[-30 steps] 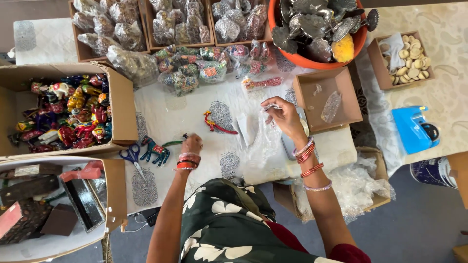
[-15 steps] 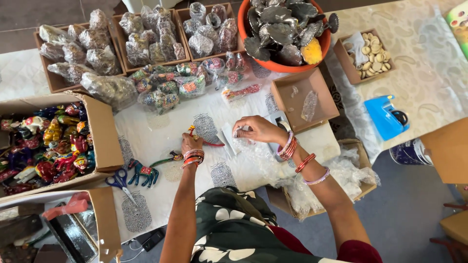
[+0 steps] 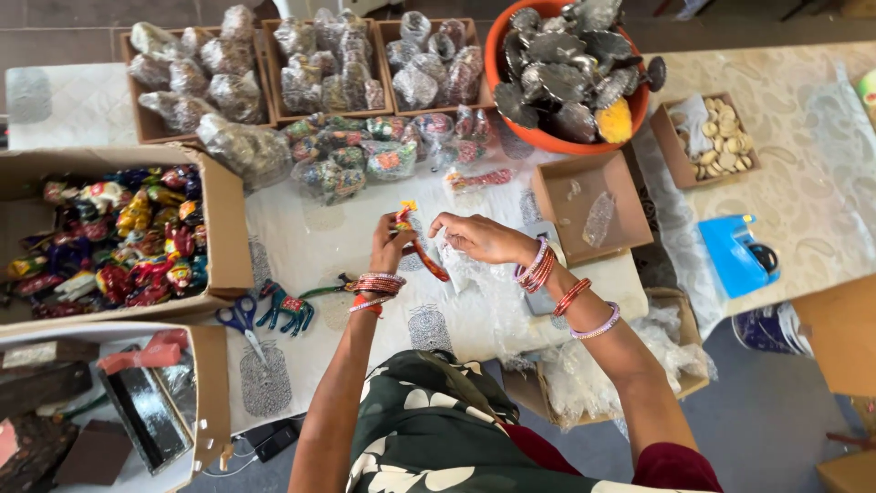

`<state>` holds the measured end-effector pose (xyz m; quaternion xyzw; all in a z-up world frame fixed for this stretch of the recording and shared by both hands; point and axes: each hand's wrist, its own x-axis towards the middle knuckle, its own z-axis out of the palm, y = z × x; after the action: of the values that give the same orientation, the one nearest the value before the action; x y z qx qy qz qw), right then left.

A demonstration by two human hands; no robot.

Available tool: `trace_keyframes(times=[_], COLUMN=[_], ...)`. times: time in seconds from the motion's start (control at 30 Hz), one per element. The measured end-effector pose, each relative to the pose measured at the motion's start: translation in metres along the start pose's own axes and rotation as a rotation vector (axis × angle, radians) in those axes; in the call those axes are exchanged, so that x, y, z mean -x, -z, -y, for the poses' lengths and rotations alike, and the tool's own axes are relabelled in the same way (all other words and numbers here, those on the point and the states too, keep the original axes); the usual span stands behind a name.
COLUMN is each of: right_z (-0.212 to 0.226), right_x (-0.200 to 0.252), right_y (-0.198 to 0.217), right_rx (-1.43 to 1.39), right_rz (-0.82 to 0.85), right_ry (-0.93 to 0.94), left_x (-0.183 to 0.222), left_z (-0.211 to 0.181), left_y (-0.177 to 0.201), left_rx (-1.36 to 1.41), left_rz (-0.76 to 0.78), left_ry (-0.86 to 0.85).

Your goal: Wrapping small horse figurines in tissue paper and bubble wrap and placing them into boxes for shipping.

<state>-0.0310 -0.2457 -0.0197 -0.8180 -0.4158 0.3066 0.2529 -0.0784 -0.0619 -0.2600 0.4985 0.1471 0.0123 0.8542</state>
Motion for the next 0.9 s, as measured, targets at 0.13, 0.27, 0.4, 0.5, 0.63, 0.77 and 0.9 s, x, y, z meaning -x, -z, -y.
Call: trace_keyframes(times=[0.13, 0.27, 0.4, 0.5, 0.63, 0.77, 0.9], right_z=[0.04, 0.05, 0.053, 0.066, 0.064, 0.055, 0.063], right_x=[-0.009, -0.013, -0.01, -0.009, -0.01, -0.01, -0.004], right_y=[0.012, 0.014, 0.013, 0.009, 0.005, 0.013, 0.026], right_rx=[-0.098, 0.048, 0.216, 0.349, 0.297, 0.18, 0.025], right_rz=[-0.049, -0.381, -0.604, -0.702, -0.671, -0.697, -0.629], right_ry=[-0.101, 0.159, 0.23, 0.122, 0.04, 0.047, 0.002], left_x=[0.016, 0.03, 0.04, 0.052, 0.068, 0.064, 0.062], left_z=[-0.036, -0.041, -0.034, -0.041, -0.084, -0.08, -0.07], left_y=[-0.028, -0.045, -0.054, -0.07, -0.083, -0.078, -0.064], left_rx=[0.219, 0.496, 0.488, 0.334, -0.208, -0.314, -0.294], left_rz=[0.142, 0.278, 0.328, 0.307, 0.255, 0.217, 0.152], left_ry=[0.084, 0.156, 0.067, -0.124, -0.121, -0.223, -0.305])
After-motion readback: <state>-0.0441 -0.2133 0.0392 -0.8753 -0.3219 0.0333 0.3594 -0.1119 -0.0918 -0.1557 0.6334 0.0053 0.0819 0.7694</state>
